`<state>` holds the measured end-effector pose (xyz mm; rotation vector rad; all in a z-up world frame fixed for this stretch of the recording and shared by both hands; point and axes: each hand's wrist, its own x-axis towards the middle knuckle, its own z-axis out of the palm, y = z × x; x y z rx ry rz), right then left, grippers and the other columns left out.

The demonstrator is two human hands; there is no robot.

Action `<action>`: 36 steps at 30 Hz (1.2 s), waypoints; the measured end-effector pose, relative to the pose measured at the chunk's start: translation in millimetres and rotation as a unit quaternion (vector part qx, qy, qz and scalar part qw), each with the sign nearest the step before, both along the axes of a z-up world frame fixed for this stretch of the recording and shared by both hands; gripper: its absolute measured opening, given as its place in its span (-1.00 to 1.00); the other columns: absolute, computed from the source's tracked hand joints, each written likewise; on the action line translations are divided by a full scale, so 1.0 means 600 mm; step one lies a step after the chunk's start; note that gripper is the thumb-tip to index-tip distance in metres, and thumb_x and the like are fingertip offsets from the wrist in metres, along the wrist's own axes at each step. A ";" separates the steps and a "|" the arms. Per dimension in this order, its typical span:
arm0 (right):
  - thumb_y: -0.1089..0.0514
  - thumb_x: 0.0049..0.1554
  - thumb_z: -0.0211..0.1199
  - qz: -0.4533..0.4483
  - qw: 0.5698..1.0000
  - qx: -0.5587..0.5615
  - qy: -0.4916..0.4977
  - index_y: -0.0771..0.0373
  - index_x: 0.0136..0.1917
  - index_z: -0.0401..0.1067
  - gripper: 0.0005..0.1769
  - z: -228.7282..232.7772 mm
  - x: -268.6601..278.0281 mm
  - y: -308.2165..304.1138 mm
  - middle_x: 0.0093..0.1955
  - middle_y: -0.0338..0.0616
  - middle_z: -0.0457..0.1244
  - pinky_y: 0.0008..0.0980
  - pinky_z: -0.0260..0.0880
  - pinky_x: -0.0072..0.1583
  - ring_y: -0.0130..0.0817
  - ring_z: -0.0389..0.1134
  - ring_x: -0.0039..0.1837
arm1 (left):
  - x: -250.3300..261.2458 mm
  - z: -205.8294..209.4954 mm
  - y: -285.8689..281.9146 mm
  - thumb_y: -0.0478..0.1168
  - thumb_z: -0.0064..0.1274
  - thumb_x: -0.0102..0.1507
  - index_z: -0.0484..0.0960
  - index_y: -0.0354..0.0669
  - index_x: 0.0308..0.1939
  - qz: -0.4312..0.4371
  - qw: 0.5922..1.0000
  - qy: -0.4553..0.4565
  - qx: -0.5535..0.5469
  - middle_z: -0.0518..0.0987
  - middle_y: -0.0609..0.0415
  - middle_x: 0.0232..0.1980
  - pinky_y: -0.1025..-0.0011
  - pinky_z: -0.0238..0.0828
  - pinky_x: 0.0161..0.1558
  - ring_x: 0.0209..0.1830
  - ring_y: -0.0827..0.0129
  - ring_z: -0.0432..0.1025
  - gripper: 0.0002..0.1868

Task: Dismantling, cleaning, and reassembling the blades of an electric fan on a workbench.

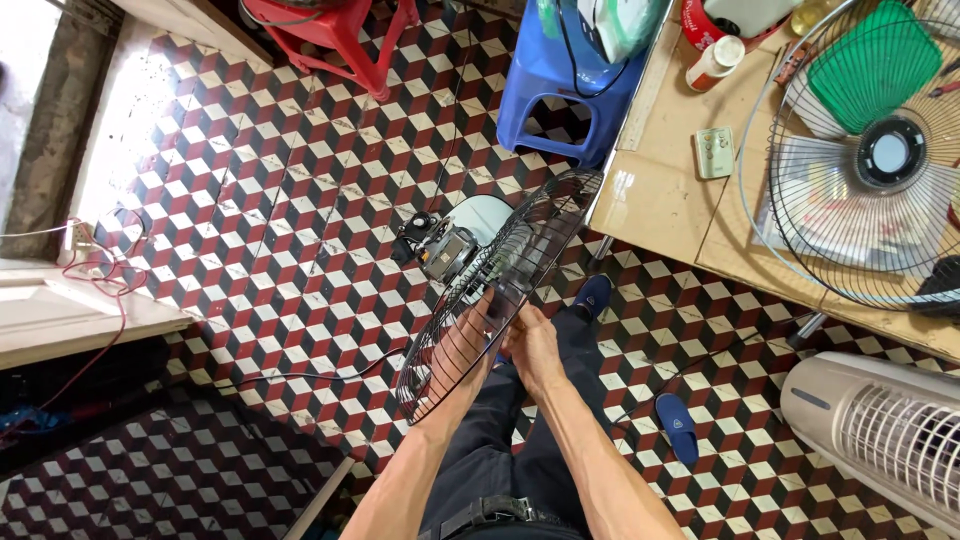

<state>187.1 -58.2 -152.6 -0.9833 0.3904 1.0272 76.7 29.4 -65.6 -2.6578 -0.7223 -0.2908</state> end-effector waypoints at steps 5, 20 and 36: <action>-0.02 0.29 0.08 0.117 0.986 -0.078 -0.087 0.29 0.07 0.39 -0.68 0.034 0.035 -0.007 -0.21 -0.22 0.29 -0.40 0.38 -0.11 -0.43 0.30 -0.20 | 0.008 -0.012 0.002 0.07 -0.08 0.48 0.32 -0.13 0.51 -0.040 0.984 -0.119 -0.123 0.54 0.18 0.22 0.51 0.44 -0.09 -0.01 0.42 0.49 -0.41; -0.12 0.33 0.05 0.186 0.977 -0.089 -0.059 0.34 0.08 0.33 -0.57 0.047 0.019 0.015 -0.26 -0.10 0.29 -0.38 0.34 -0.19 -0.37 0.34 -0.27 | -0.026 -0.124 0.011 -0.23 -0.10 0.34 0.35 -0.10 0.50 -0.035 0.987 -0.089 -0.129 0.58 0.09 0.07 0.45 0.46 -0.29 -0.19 0.34 0.49 -0.40; -0.29 0.33 -0.17 0.170 0.977 -0.113 0.063 0.23 -0.27 0.34 -0.37 -0.090 0.050 0.007 -0.51 -0.22 0.19 -0.39 0.09 -0.45 -0.42 0.13 -0.51 | -0.012 -0.185 0.009 -0.14 -0.19 0.44 0.50 -0.09 0.38 0.001 0.957 0.014 0.289 0.56 0.23 0.12 0.56 0.46 -0.12 -0.08 0.52 0.47 -0.56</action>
